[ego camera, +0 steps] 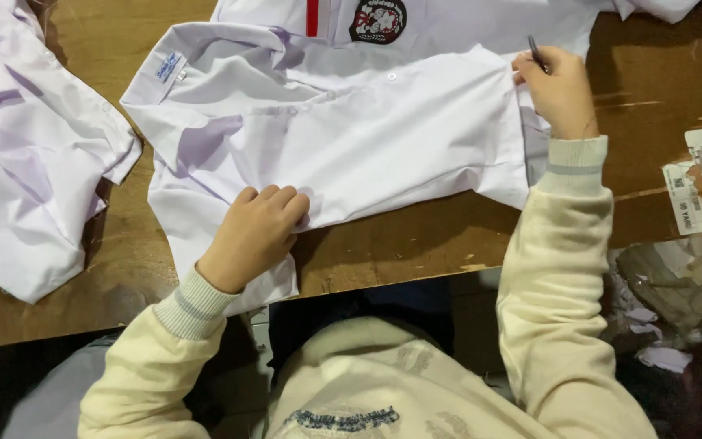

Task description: Trimming loose threads from white shirts using thread snips at a sewing factory workstation.

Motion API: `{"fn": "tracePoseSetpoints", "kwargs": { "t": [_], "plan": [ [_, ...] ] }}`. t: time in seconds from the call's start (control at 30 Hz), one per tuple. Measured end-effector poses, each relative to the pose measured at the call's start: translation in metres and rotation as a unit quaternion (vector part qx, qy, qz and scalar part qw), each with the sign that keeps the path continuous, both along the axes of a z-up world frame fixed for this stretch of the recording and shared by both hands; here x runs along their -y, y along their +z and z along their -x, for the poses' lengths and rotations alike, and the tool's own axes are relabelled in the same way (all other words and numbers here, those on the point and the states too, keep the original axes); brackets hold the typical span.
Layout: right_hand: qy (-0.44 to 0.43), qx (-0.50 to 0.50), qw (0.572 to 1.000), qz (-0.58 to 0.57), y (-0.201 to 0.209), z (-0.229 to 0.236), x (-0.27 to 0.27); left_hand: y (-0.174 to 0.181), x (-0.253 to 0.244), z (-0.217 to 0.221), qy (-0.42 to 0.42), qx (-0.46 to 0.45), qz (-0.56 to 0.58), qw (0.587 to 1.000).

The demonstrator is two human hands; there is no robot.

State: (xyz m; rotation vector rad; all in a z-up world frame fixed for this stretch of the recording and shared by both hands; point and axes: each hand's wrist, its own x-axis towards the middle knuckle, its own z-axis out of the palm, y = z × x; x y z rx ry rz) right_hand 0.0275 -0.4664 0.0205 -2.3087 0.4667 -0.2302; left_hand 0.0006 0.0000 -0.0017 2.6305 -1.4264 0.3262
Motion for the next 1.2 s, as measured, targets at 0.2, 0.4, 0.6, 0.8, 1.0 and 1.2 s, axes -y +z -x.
{"fn": "tracePoseSetpoints", "kwargs": {
  "t": [0.2, 0.4, 0.6, 0.8, 1.0, 1.2],
  "plan": [
    [-0.11, -0.12, 0.987, 0.004, 0.063, 0.084, -0.051, -0.004, -0.004, 0.006, 0.011, -0.012, 0.032, 0.999],
    [-0.05, -0.16, 0.985, 0.046, 0.037, 0.128, -0.048, -0.008, -0.006, 0.011, 0.018, -0.021, 0.032, 0.999],
    [-0.027, 0.016, 0.996, -0.084, 0.018, 0.138, -0.051, -0.011, -0.006, 0.017, 0.03, 0.001, 0.045, 0.999],
    [0.014, 0.069, 0.997, 0.018, 0.034, 0.189, -0.048, -0.003, -0.01, 0.026, 0.025, 0.012, 0.058, 0.998],
    [0.073, 0.021, 0.997, 0.016, 0.035, 0.217, -0.055, -0.007, -0.013, 0.031, -0.001, 0.012, 0.046, 0.999],
    [0.1, -0.011, 0.988, 0.118, 0.018, 0.238, -0.052, 0.025, -0.05, 0.007, 0.005, -0.243, 0.12, 0.963]
  ]
}}
